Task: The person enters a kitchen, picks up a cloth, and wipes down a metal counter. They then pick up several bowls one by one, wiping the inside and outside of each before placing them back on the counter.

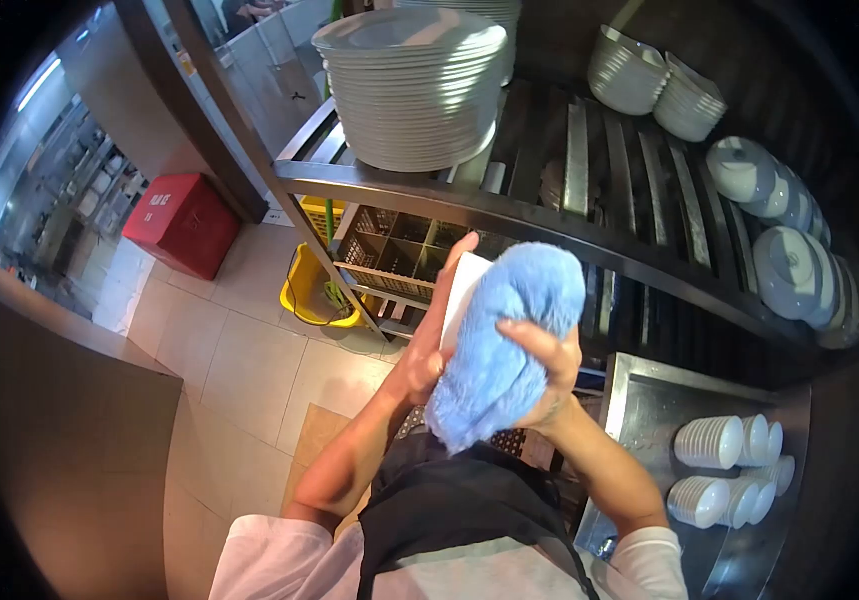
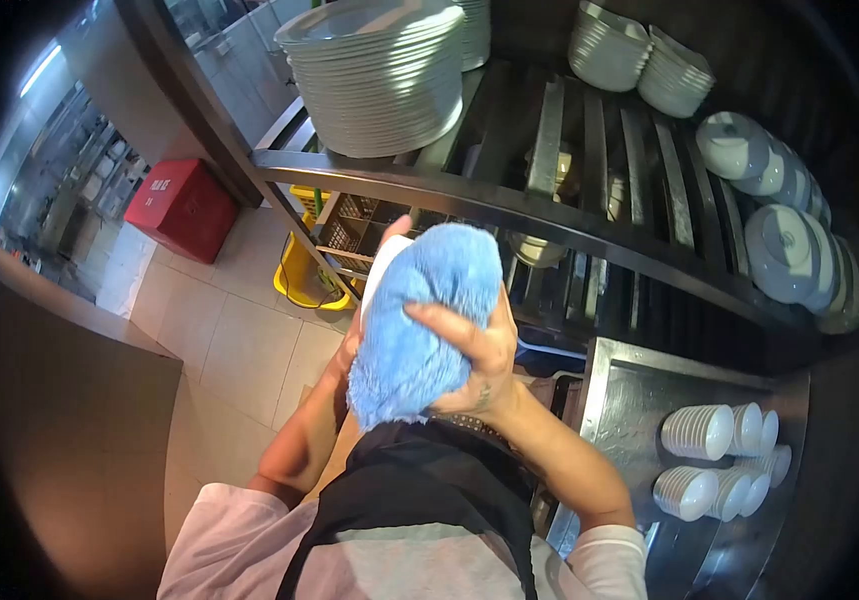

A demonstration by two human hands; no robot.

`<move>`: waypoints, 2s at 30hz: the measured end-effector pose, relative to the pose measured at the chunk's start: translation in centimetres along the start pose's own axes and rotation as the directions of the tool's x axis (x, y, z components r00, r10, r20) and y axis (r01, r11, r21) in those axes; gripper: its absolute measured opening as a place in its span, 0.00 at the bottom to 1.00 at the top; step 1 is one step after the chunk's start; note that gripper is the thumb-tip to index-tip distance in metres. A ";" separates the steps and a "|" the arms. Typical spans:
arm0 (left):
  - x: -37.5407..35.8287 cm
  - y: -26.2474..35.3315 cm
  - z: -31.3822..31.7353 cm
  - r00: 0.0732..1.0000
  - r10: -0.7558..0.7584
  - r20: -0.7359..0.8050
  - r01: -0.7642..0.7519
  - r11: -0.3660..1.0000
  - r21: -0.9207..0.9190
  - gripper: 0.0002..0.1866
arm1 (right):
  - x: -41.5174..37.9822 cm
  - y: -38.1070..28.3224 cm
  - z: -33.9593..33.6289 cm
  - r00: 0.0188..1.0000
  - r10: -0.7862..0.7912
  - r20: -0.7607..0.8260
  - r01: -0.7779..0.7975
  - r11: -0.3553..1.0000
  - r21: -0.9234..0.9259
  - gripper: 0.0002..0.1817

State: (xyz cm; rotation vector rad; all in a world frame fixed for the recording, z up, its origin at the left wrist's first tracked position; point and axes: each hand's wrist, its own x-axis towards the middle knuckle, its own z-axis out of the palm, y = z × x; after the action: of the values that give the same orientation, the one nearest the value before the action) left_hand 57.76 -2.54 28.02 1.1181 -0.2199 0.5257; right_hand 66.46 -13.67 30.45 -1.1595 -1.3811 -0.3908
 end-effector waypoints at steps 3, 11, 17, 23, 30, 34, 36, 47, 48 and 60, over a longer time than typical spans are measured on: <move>-1.1 0.5 -0.9 0.979 0.117 -0.167 -0.074 0.967 0.242 0.62 | 0.8 0.0 -0.4 0.915 0.390 0.107 -0.404 0.895 0.190 0.35; -1.7 0.6 1.0 0.846 0.358 0.395 -0.479 0.187 0.858 0.50 | -2.5 4.7 -0.7 0.322 0.728 0.605 -0.697 -0.250 0.672 0.28; -2.3 -4.0 0.9 0.860 0.511 0.002 -0.286 0.479 0.830 0.50 | -8.1 -2.7 2.1 0.541 0.841 -0.005 -0.756 0.489 0.435 0.30; -2.9 -2.7 3.4 0.880 -0.465 -0.098 0.360 0.786 -0.502 0.39 | -5.4 -3.3 -3.3 0.960 0.218 0.174 -0.144 0.922 -0.361 0.31; -2.4 -1.4 5.5 0.986 0.133 0.103 -0.163 0.603 0.781 0.52 | -7.0 -0.2 -4.9 0.678 0.726 0.114 -0.695 0.583 0.420 0.30; 1.0 -1.1 5.9 0.926 0.318 0.205 -0.328 0.402 0.855 0.49 | -6.5 -3.3 -2.7 0.227 0.974 -0.029 -0.827 0.208 0.521 0.25; 3.8 -0.8 5.3 0.915 0.329 0.232 -0.330 0.284 0.900 0.48 | -6.9 -4.3 -3.6 0.185 0.981 -0.054 -0.810 0.183 0.557 0.25; 32.1 -6.2 3.3 0.966 -0.041 -0.255 0.240 -0.220 0.945 0.51 | -15.5 -13.5 -17.6 0.045 0.993 -0.105 -0.665 0.108 0.739 0.27; 33.5 -6.9 3.8 0.967 -0.033 -0.251 0.238 -0.219 0.946 0.51 | -15.9 -14.7 -18.0 0.084 0.979 -0.186 -0.861 0.165 0.481 0.26; 41.4 -14.9 -0.3 0.927 -0.072 -0.369 0.341 -0.248 0.907 0.20 | -26.4 -21.9 -13.0 0.318 0.808 -0.496 -0.948 0.257 -0.189 0.16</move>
State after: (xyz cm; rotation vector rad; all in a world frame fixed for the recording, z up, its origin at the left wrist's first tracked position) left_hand 100.75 4.82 33.59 2.7124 0.8297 0.3940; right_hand 50.01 -44.23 18.58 -1.9975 -0.1221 -0.0112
